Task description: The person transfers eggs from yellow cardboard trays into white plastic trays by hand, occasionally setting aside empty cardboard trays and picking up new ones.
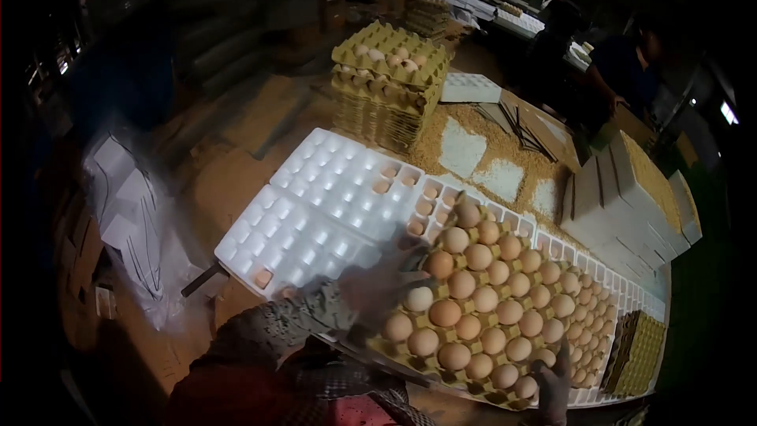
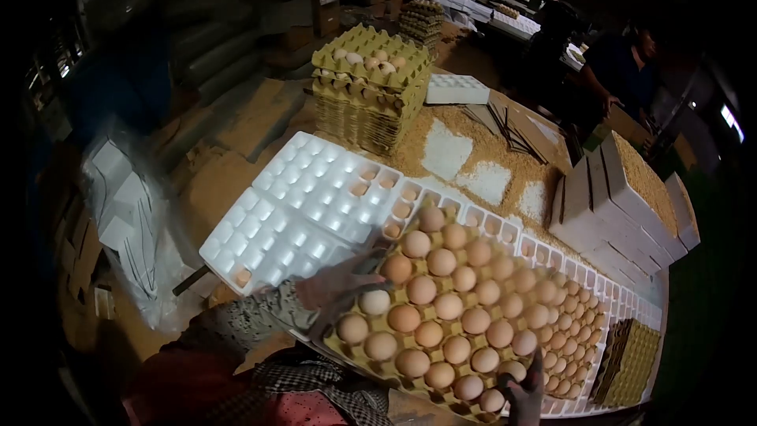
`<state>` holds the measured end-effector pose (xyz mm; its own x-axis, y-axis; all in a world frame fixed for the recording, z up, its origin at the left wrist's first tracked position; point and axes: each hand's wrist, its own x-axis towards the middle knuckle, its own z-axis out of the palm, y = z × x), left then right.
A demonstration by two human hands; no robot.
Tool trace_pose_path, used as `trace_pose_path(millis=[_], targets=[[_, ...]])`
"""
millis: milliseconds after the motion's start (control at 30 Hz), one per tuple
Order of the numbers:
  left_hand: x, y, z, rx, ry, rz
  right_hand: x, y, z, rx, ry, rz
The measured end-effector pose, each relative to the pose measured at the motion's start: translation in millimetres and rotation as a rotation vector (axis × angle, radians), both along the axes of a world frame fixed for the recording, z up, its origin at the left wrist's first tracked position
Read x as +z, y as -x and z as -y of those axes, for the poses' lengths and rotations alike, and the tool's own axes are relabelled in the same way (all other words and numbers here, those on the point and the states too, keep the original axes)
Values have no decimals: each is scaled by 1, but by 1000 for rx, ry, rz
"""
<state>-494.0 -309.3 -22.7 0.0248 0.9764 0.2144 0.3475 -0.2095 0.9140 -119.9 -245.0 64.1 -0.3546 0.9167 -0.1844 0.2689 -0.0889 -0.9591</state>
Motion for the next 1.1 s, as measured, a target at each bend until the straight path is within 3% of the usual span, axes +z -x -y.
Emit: trace_pose_path(millis=[33,67,100,200,300,333,367,400,467,533,567,600,667,733,800,833,867,933,967,1033,1067,1100], targets=[[38,23,27,35,137,295,-33,17,11,84,120,-283],[62,48,48,64,290,585,-42,58,29,-25,306,-371],[55,79,60,88,320,607,-52,98,44,56,289,-424],[-3,165,89,71,442,545,-111,168,74,187,31,-263],[-36,203,103,88,554,571,-167,203,86,201,16,-190],[-69,215,103,85,561,547,-178,202,87,209,43,-128],[-97,225,104,85,560,583,-154,201,86,209,-17,71],[-101,231,101,93,574,403,-140,196,88,155,-226,298],[-107,225,113,245,57,-912,-88,190,99,98,-456,415],[-33,168,108,261,30,-816,-83,190,113,365,-751,504],[-4,135,104,291,7,-730,-91,197,121,504,-761,627],[1,113,106,143,-51,-715,-102,203,126,646,-769,745],[-4,70,112,-92,-120,-722,-110,200,125,606,-747,744],[-25,46,118,-171,-130,-741,-96,191,124,336,-607,365],[-45,33,122,-227,-123,-998,-108,182,117,-11,-104,-264],[-60,34,122,-234,-131,-968,-100,180,107,36,-369,5],[-56,36,121,-240,-140,-973,-97,187,100,26,-374,2],[-42,39,119,-120,-226,-750,-93,203,89,455,-568,744],[-34,41,117,-121,-233,-753,-92,203,86,448,-574,744],[-20,49,107,98,-21,-120,-92,203,80,397,-597,644],[-20,56,100,91,-24,-124,-94,203,77,372,-604,594],[-20,63,92,97,-97,-190,-102,192,69,247,-490,278]])
